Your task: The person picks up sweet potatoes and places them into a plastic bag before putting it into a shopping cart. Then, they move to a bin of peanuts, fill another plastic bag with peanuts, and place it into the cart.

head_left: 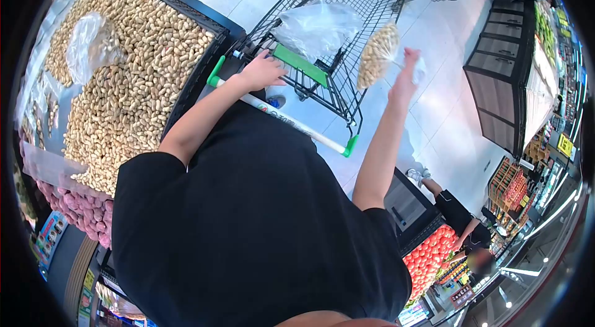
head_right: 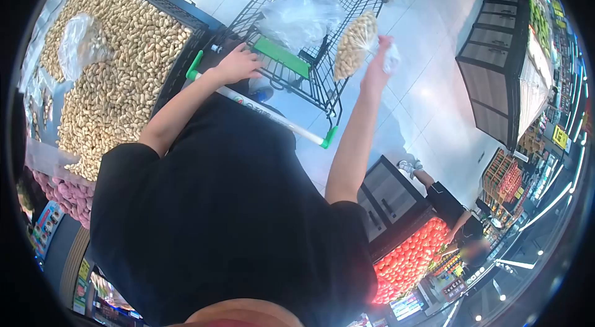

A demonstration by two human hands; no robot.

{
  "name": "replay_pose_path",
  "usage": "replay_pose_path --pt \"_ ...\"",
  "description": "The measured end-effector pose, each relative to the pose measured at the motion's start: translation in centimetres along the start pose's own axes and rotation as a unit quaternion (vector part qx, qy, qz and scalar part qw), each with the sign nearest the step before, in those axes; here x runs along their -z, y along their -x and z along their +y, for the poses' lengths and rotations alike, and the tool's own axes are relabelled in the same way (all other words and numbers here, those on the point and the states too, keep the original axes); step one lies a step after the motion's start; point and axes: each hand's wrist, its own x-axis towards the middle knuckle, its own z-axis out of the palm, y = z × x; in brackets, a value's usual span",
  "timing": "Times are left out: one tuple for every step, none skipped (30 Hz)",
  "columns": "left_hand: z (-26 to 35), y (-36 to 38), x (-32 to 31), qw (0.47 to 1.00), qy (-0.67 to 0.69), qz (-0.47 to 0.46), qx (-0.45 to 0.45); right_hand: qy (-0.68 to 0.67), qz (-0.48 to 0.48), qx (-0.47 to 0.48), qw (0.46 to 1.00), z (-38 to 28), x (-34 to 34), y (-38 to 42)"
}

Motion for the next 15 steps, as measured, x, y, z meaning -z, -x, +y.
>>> replay_pose_path --pt "0.2 -0.1 0.3 1.0 0.003 -0.001 0.0 0.02 -0.02 0.003 1.0 1.4 -1.0 -0.5" --pt "0.4 -0.3 1.0 0.999 0.018 -0.03 0.013 0.042 -0.04 0.006 0.998 3.0 -1.9 -1.1" --pt "0.5 -0.7 1.4 0.998 0.031 -0.057 0.025 0.044 -0.039 0.006 0.998 5.6 -2.6 -1.9" --pt "0.5 -0.9 1.5 0.998 0.031 -0.055 0.025 0.052 -0.047 0.014 0.997 8.7 -3.3 -2.8" --pt "0.5 -0.9 1.5 0.998 0.032 -0.05 0.029 0.061 -0.055 0.022 0.996 11.5 -3.7 -3.3" --pt "0.5 -0.8 1.4 0.998 0.033 -0.047 0.034 0.06 -0.057 0.023 0.996 13.5 -3.9 -3.4" --pt "0.4 -0.7 1.2 0.998 0.032 -0.047 0.036 0.146 -0.034 -0.006 0.989 15.4 -4.3 -3.3" --pt "0.4 -0.6 1.1 0.998 0.04 -0.027 0.036 0.232 -0.01 -0.035 0.972 16.5 -4.6 -3.1" --pt "0.5 -0.5 1.0 0.998 0.047 -0.005 0.036 0.231 -0.013 -0.035 0.972 17.6 -4.7 -2.9" --pt "0.8 -0.5 1.3 0.997 0.045 -0.022 0.051 0.261 -0.014 -0.042 0.964 18.1 -4.7 -2.5" --pt "0.8 -0.6 1.4 0.997 0.045 -0.022 0.055 0.29 -0.015 -0.049 0.956 19.1 -4.8 -2.4" --pt "0.8 -0.5 1.4 0.997 0.049 -0.029 0.056 0.274 -0.007 -0.038 0.961 20.1 -4.9 -2.3" --pt "0.9 -0.5 1.4 0.996 0.051 -0.036 0.057 0.273 -0.01 -0.04 0.961 19.7 -5.1 -2.4" --pt "0.9 -0.4 1.4 0.996 0.047 -0.038 0.06 0.301 -0.015 -0.055 0.952 19.3 -5.3 -2.4" --pt "1.0 -0.4 1.5 0.996 0.047 -0.041 0.059 0.329 -0.018 -0.071 0.942 18.9 -5.4 -2.4"
